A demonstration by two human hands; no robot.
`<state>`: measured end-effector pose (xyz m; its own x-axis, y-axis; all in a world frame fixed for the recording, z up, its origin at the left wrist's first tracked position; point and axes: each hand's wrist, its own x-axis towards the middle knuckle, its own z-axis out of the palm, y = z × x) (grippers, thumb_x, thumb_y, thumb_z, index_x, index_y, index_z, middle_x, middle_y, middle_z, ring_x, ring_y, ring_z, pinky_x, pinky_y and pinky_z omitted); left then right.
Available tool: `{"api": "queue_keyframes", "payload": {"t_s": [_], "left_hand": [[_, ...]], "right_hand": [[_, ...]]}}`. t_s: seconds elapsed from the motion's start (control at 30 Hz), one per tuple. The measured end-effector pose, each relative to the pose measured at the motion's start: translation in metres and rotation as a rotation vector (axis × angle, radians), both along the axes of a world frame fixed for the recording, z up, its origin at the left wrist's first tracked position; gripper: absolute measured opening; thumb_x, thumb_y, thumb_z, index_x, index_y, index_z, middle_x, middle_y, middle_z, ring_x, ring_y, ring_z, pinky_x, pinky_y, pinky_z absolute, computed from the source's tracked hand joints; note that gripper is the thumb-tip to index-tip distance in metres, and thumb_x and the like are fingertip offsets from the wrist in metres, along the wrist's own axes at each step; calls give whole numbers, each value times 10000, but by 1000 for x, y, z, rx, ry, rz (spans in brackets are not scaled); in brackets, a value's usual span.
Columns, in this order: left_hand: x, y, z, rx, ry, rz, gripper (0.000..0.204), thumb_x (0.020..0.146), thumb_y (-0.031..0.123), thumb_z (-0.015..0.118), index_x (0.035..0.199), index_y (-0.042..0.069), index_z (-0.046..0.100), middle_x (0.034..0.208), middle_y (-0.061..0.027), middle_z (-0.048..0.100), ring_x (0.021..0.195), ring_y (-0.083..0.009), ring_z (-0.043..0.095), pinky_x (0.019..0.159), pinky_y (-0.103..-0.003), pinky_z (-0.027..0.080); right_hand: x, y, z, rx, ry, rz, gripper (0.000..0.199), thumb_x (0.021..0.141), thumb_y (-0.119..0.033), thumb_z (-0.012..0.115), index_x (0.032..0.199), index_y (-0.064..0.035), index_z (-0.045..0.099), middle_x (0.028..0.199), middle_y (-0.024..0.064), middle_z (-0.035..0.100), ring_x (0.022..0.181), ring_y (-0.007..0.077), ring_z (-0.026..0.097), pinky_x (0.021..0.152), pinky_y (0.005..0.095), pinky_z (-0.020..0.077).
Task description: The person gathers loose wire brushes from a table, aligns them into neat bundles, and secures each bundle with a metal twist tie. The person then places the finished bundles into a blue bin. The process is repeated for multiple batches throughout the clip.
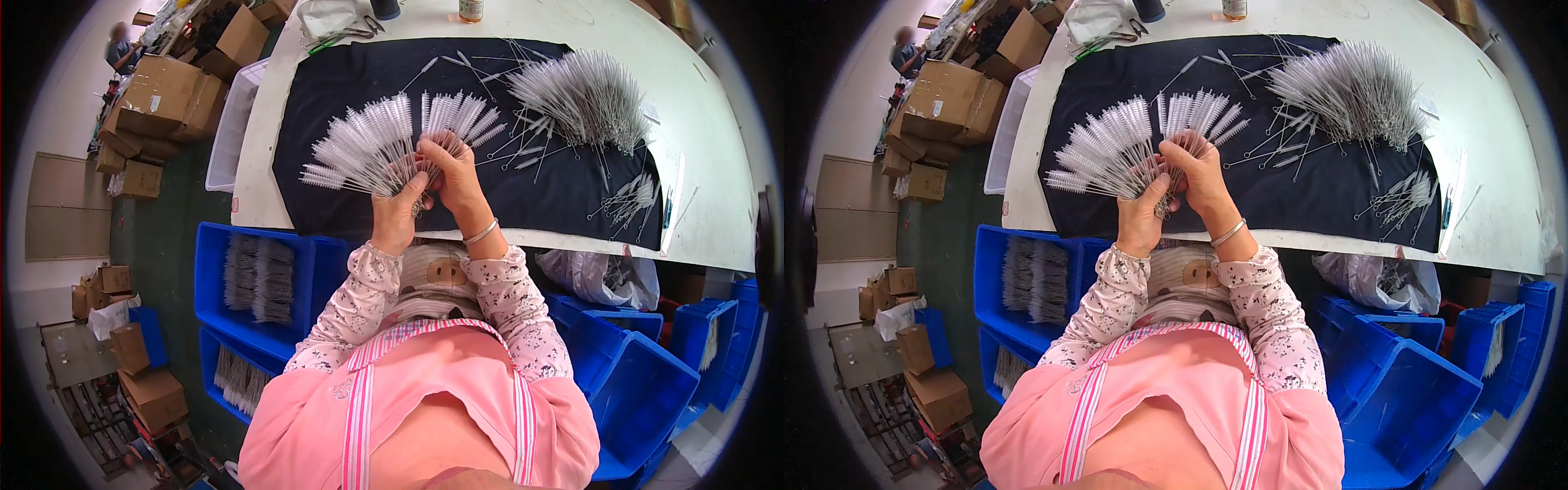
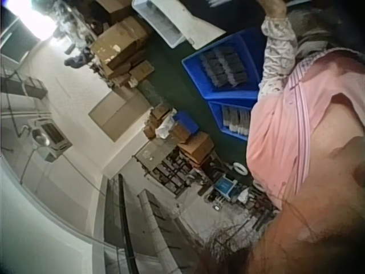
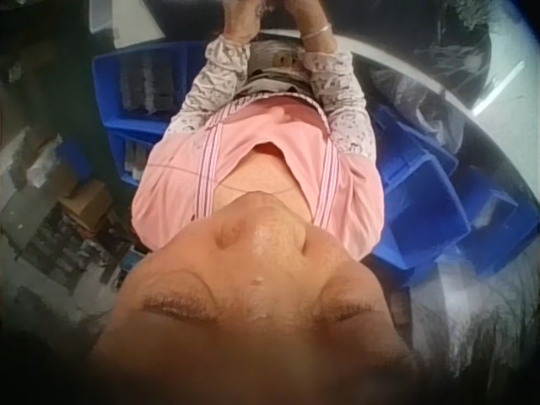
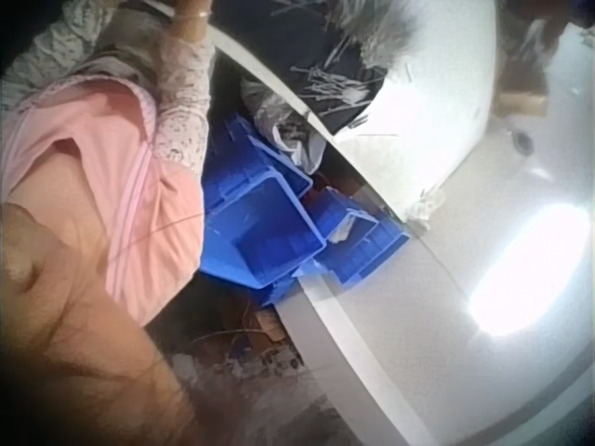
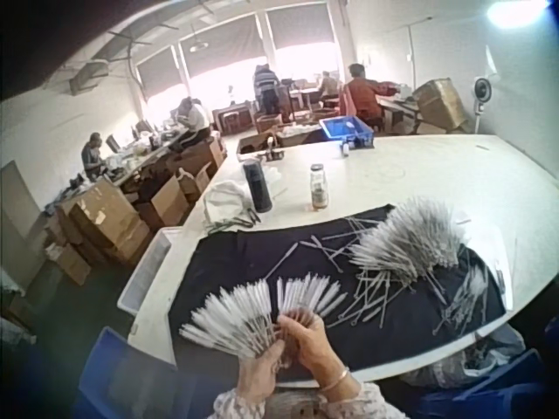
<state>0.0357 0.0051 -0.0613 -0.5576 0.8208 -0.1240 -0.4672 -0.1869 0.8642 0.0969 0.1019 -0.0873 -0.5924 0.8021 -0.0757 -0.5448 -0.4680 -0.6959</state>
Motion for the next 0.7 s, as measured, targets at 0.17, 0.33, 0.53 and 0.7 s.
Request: {"api": "queue_keyframes", "payload": {"t_s": [0.17,0.33,0.53,0.7], "left_hand": [[-6,0,-6,-22,-13,-78,272,846,81,658,1103,44,577,902,-27,638,734,-123,610,505,-252,464],[-6,0,-4,-29,38,-49,226,838,77,667,1046,29,594,866,-33,646,708,-112,611,499,-236,459],[-7,1,-8,9,-59,-76,342,811,55,700,1092,62,505,871,-39,622,719,-153,610,486,-280,454],[-5,2,-7,-40,-39,-32,329,806,49,704,1082,53,525,872,-38,621,696,-139,602,475,-262,443]], "right_hand": [[8,3,2,-7,-3,78,216,817,-133,693,986,-28,610,791,39,628,595,93,594,457,192,455],[7,-4,28,19,-118,41,187,800,-123,699,927,-24,603,763,20,607,599,118,601,461,209,458],[7,2,13,-83,-37,27,147,766,-112,708,857,-29,629,702,36,615,546,108,582,450,225,465],[5,4,6,-71,-11,15,154,768,-109,712,862,-28,621,719,36,618,548,109,581,453,225,468]]}}
